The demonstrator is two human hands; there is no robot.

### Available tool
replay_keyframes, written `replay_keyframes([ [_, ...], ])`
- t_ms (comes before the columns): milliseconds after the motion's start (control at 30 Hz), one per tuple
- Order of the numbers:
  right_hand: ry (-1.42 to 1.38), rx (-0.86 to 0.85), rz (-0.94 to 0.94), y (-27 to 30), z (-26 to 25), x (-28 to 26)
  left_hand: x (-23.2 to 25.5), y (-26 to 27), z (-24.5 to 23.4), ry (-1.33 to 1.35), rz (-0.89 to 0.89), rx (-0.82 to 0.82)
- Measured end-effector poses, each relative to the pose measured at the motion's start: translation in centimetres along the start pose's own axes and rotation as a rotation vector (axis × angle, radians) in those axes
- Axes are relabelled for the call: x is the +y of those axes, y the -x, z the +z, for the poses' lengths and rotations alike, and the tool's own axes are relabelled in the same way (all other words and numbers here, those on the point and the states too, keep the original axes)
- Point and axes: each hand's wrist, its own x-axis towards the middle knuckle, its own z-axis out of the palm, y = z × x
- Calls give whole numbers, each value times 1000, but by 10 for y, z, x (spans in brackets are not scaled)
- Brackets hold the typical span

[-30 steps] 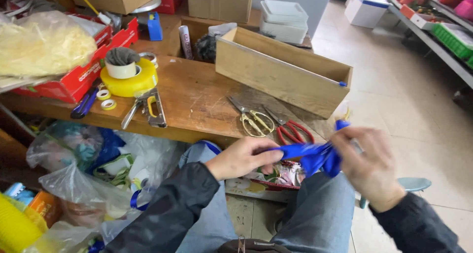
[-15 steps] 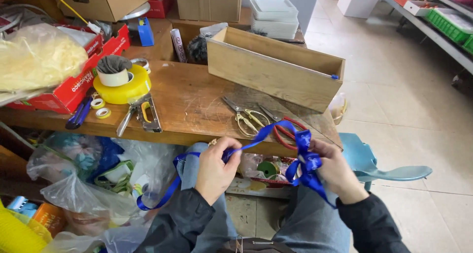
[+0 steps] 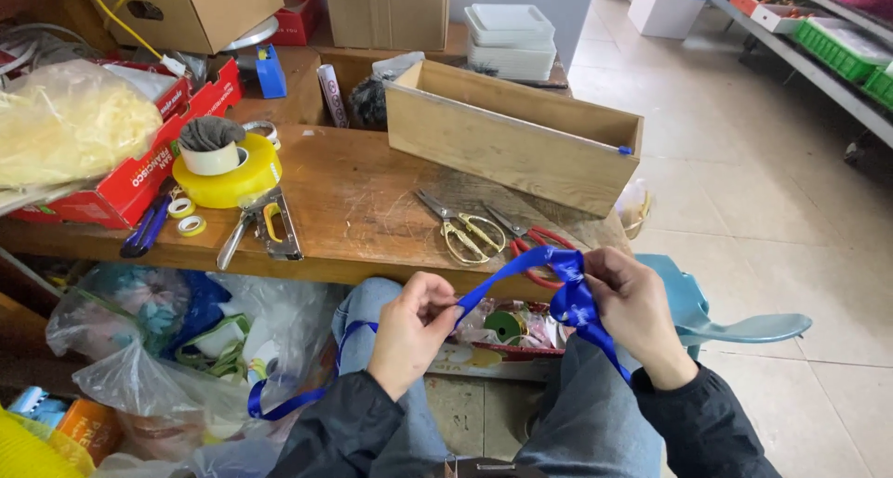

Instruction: Tying a blue ribbon into a decorative bow and trimming the ends with scissors.

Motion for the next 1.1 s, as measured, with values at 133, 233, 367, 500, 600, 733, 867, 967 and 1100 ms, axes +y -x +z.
replay_keyframes([
  [133, 80, -10, -179, -7, 0, 20, 5, 3, -10, -356, 372, -25],
  [233, 69, -37, -107, 3, 1, -6, 8, -3, -13, -681, 526, -30],
  [367, 81, -18, -143, 6, -5, -12, 36, -23, -29, -1006, 740, 60],
  [500, -517, -195, 27, 14, -15, -21, 86, -19, -36, -1011, 808, 71],
  [600, -718, -174, 192, 7, -3, 15, 91, -13, -28, -620, 603, -37],
  [733, -924, -444, 326, 19, 32, 27, 75, 8, -15, -130, 268, -202],
  [867, -996, -603, 347, 33, 61, 29, 49, 26, -10, 116, 38, -302],
  [967, -1055, -555, 559, 40, 82, 36, 44, 31, -11, 194, -62, -319],
  [1100, -1067, -591, 538, 36, 95, 36, 47, 32, -13, 260, -132, -318],
])
